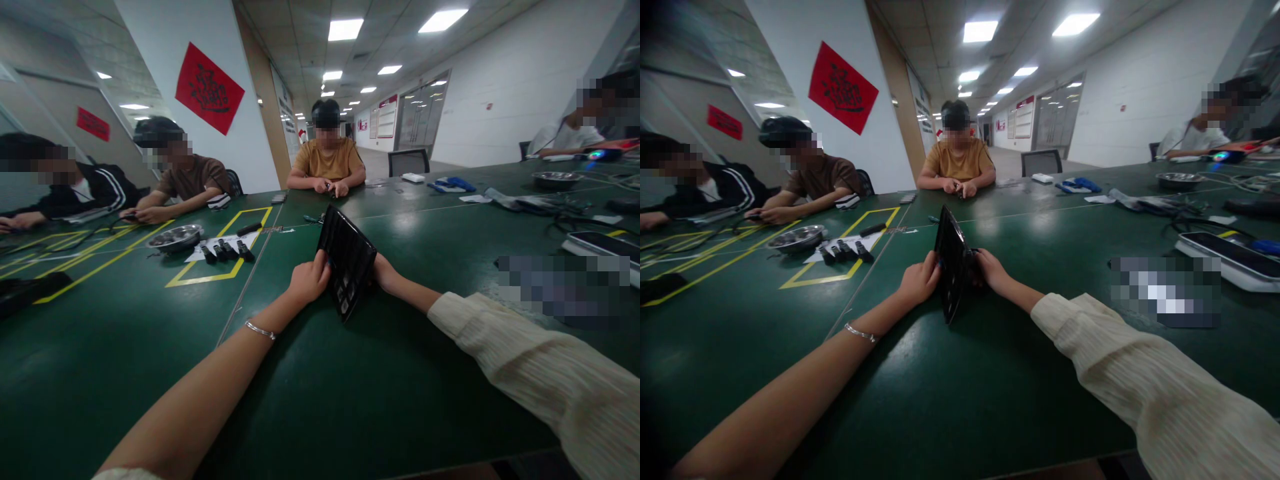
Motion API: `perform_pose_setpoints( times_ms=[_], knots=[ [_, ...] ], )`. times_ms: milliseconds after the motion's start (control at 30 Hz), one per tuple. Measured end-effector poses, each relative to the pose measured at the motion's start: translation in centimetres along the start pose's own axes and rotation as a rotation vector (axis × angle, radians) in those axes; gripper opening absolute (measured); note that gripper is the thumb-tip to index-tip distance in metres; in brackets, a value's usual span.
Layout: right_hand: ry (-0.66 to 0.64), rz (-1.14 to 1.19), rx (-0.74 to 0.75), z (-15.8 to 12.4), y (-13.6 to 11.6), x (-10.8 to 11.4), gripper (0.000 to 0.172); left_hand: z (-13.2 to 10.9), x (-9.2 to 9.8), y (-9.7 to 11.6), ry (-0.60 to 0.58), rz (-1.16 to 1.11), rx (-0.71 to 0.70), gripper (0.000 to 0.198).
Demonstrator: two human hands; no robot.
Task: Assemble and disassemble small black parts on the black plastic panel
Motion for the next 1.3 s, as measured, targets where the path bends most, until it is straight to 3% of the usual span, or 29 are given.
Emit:
perform_pose_setpoints(
  times_ms=[200,1300],
  knots=[
    [-0.001,0.000,-0.019,0.39,0.59,0.14,0.022,0.16,-0.25,-0.33,-0.016,0.018,0.018,0.046],
    [0.011,-0.005,-0.009,0.00,0.02,0.04,0.024,0.02,-0.01,0.01,-0.009,-0.002,0.002,0.046]
  ],
)
Point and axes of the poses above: each hand's wrist, its own z-axis towards the middle knuckle, its own x-axis out of the back of the hand, y = z × x, the point moved 8 cm from there along z, towards the middle knuckle, and after that the axes turned 1 degree about -y, right-handed, at the moved point
